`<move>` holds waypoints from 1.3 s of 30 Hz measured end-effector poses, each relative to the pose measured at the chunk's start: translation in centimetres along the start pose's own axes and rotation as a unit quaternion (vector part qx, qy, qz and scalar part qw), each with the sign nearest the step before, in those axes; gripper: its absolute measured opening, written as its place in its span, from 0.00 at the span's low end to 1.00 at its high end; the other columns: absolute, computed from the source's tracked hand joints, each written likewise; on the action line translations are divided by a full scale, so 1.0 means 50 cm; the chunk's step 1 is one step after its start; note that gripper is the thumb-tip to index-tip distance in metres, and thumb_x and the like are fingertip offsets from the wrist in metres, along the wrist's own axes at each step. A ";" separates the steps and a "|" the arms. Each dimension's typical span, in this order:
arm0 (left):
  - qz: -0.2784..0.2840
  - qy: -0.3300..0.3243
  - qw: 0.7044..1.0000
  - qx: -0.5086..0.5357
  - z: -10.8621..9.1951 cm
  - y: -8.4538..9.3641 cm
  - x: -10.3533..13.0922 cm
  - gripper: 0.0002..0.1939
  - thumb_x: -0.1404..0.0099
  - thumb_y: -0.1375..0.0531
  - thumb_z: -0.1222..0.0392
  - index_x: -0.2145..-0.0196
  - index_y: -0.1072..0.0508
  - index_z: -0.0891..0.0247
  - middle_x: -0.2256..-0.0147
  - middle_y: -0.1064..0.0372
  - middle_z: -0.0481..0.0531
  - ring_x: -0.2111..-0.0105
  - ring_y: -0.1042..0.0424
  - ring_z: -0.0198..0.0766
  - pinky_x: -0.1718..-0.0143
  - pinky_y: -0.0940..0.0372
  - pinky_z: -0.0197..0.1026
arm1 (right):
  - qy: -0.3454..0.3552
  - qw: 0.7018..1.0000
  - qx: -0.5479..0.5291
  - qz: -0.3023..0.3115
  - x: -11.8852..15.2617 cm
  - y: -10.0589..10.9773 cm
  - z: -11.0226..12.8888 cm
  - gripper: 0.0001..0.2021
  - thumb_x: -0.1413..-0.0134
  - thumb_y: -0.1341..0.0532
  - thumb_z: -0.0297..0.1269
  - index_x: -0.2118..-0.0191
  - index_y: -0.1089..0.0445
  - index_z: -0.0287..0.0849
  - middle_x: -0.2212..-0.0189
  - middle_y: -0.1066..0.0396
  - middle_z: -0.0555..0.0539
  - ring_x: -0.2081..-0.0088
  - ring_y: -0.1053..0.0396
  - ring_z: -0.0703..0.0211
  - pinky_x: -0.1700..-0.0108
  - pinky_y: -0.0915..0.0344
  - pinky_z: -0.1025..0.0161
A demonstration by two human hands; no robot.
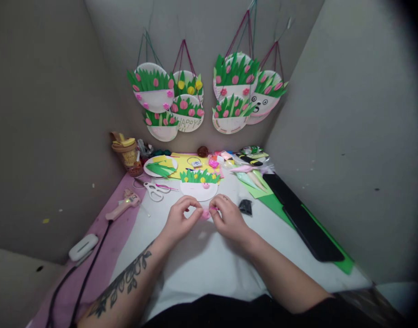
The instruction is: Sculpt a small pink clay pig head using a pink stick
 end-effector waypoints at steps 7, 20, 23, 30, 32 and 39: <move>0.000 -0.001 1.000 -0.001 0.005 -0.004 0.001 0.07 0.39 0.40 0.59 0.73 0.27 0.61 0.70 0.28 0.51 0.66 0.30 0.37 0.65 0.37 0.38 | 0.014 1.000 -0.011 -0.001 0.000 -0.005 0.014 0.04 0.47 0.47 0.28 0.70 0.39 0.44 0.71 0.34 0.48 0.66 0.38 0.56 0.62 0.42 0.59; 0.029 -0.020 0.998 -0.048 -0.003 -0.031 0.005 0.08 0.35 0.46 0.61 0.72 0.32 0.61 0.70 0.31 0.51 0.66 0.32 0.37 0.66 0.39 0.38 | 0.007 1.000 -0.006 0.004 -0.001 -0.011 0.011 0.05 0.48 0.46 0.27 0.70 0.38 0.44 0.71 0.32 0.48 0.65 0.37 0.56 0.62 0.42 0.59; -0.001 -0.044 0.997 -0.061 -0.010 -0.017 0.006 0.08 0.34 0.48 0.63 0.72 0.35 0.61 0.70 0.34 0.50 0.67 0.33 0.37 0.64 0.39 0.38 | 0.000 1.000 -0.009 0.005 -0.004 -0.006 0.008 0.05 0.47 0.45 0.28 0.70 0.37 0.44 0.71 0.32 0.48 0.65 0.37 0.56 0.62 0.42 0.60; 0.029 -0.035 0.997 -0.070 -0.005 -0.031 0.010 0.07 0.34 0.46 0.62 0.70 0.32 0.62 0.67 0.31 0.52 0.63 0.32 0.39 0.60 0.39 0.40 | 0.001 1.000 0.029 0.011 -0.001 -0.010 0.004 0.05 0.49 0.46 0.27 0.71 0.38 0.44 0.72 0.33 0.47 0.66 0.38 0.56 0.64 0.44 0.60; 0.027 -0.049 0.996 -0.073 -0.010 -0.032 0.012 0.07 0.35 0.45 0.62 0.71 0.31 0.62 0.69 0.32 0.51 0.65 0.32 0.38 0.61 0.39 0.39 | 0.009 0.999 0.030 0.013 0.001 -0.014 0.009 0.05 0.48 0.46 0.27 0.71 0.38 0.43 0.71 0.32 0.48 0.66 0.38 0.56 0.64 0.44 0.61; -0.040 -0.020 0.998 -0.037 0.001 0.015 0.003 0.08 0.40 0.40 0.64 0.77 0.28 0.63 0.75 0.33 0.48 0.71 0.33 0.34 0.67 0.41 0.36 | -0.001 1.000 0.021 0.000 0.007 0.000 -0.001 0.04 0.45 0.45 0.30 0.71 0.37 0.43 0.72 0.32 0.48 0.66 0.36 0.56 0.64 0.43 0.61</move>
Point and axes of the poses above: each hand's wrist, its own x-axis away from the middle knuckle, its own y-axis out of the back of the hand, z = x × y, the point moved 9 cm from there along -x, towards the middle knuckle
